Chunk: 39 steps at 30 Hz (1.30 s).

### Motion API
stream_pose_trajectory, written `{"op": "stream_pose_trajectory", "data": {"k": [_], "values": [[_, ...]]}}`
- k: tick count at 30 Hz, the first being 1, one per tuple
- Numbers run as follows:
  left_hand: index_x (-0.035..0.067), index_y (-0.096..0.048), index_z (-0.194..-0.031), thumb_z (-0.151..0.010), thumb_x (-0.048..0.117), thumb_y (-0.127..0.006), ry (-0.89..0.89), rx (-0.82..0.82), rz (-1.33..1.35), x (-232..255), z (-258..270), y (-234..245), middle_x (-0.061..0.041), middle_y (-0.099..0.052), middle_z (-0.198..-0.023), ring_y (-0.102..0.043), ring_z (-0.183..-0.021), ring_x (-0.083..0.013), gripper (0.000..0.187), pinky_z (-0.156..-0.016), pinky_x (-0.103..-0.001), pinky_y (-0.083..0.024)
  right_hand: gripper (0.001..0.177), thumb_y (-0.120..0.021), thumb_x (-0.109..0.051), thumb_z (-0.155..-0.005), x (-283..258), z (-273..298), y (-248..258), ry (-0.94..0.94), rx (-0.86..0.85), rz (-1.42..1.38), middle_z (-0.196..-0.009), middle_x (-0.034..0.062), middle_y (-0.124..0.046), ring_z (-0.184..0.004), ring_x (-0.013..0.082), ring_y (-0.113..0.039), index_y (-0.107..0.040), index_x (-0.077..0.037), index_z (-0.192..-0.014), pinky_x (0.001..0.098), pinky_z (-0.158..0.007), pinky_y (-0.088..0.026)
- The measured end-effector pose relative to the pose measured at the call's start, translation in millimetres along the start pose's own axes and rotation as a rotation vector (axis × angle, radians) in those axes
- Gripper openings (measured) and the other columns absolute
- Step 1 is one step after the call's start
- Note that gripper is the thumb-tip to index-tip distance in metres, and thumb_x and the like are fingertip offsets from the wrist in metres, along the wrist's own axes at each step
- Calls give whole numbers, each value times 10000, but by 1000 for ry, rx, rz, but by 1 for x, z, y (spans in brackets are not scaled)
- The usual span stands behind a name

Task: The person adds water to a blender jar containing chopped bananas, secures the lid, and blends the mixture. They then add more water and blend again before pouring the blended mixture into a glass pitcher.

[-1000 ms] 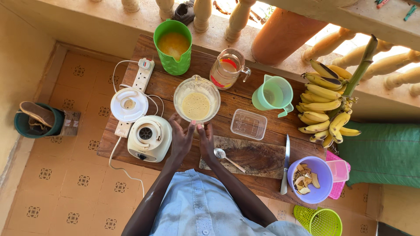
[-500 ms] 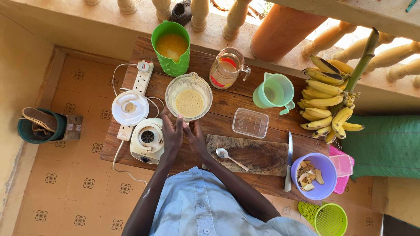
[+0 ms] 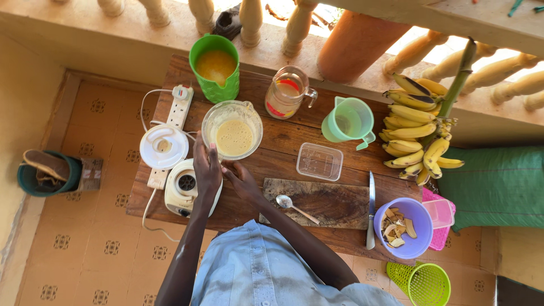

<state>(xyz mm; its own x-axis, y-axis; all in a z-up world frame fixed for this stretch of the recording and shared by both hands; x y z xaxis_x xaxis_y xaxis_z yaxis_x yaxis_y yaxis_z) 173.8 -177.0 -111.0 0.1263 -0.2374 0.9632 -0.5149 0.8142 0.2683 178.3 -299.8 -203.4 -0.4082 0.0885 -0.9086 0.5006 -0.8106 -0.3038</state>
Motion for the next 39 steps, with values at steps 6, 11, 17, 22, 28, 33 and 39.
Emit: {"op": "stream_pose_trajectory", "data": {"k": [6,11,17,22,28,33,39], "values": [[-1,-335,-1587,-1105,401,-493,-274,131,-196,56,12,-11,-315,-236,-1675,-217,-1580,-452,647,-1279,-564,-207,313,-588,-239,-1055,-26,19,67,93,37,109,-1202,111,-723,-1156,189,-686,-647,18,-1223,345,-1032,-547],[46,-436,-1504,-1085,277,-555,-554,148,-272,97,15,-38,-243,-295,-1678,-281,-1591,-418,494,-1321,-580,-237,217,-564,-151,-1050,-58,9,135,111,233,-8,-1085,124,-734,-1046,195,-721,-655,-1,-1178,344,-987,-582],[54,-458,-1490,-1058,223,-566,-583,-85,-89,101,11,-100,-234,-325,-1667,-341,-1562,-411,476,-1286,-540,-323,204,-558,-69,-1032,-116,-10,191,320,416,116,-1031,111,-733,-984,199,-712,-626,3,-1210,355,-933,-582],[50,-391,-1538,-1025,220,-582,-497,-285,-53,88,-2,-156,-224,-322,-1663,-334,-1549,-405,573,-1257,-527,-316,485,-602,-29,-928,-153,-35,221,506,711,486,-1325,172,-567,-1246,263,-603,-506,-28,-1403,371,-1023,-549],[72,-279,-1610,-1031,248,-567,-404,-388,-61,53,1,-184,-248,-238,-1692,-269,-1562,-424,670,-1247,-526,-274,827,-720,-53,-834,-156,-75,250,616,645,1018,-1524,252,-409,-1433,437,-343,-338,17,-1564,509,-1174,-278],[74,-227,-1625,-1009,283,-595,-256,-407,-95,19,9,-195,-270,-193,-1686,-211,-1548,-454,747,-1239,-538,-243,677,-770,-151,-833,-138,-97,267,405,572,1043,-1287,176,-547,-1242,331,-511,-503,-57,-1448,452,-1079,-436],[79,-195,-1628,-1006,326,-601,-128,-468,-125,-12,38,-195,-264,-166,-1687,-191,-1551,-444,783,-1227,-539,-255,511,-814,-189,-870,-115,-77,262,257,606,775,-890,74,-665,-797,172,-651,-558,-32,-1283,332,-715,-555]]}}
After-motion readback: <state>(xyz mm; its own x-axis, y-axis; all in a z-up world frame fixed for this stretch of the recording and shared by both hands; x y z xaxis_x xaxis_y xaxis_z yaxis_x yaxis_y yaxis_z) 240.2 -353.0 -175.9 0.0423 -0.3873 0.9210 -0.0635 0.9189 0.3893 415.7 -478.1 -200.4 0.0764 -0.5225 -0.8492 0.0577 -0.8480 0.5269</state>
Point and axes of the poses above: each hand's wrist, its own z-axis away from the middle knuckle, its own y-axis out of the back of the hand, x = y × z, the point moved 5 cm from there along -z, towards the middle knuckle
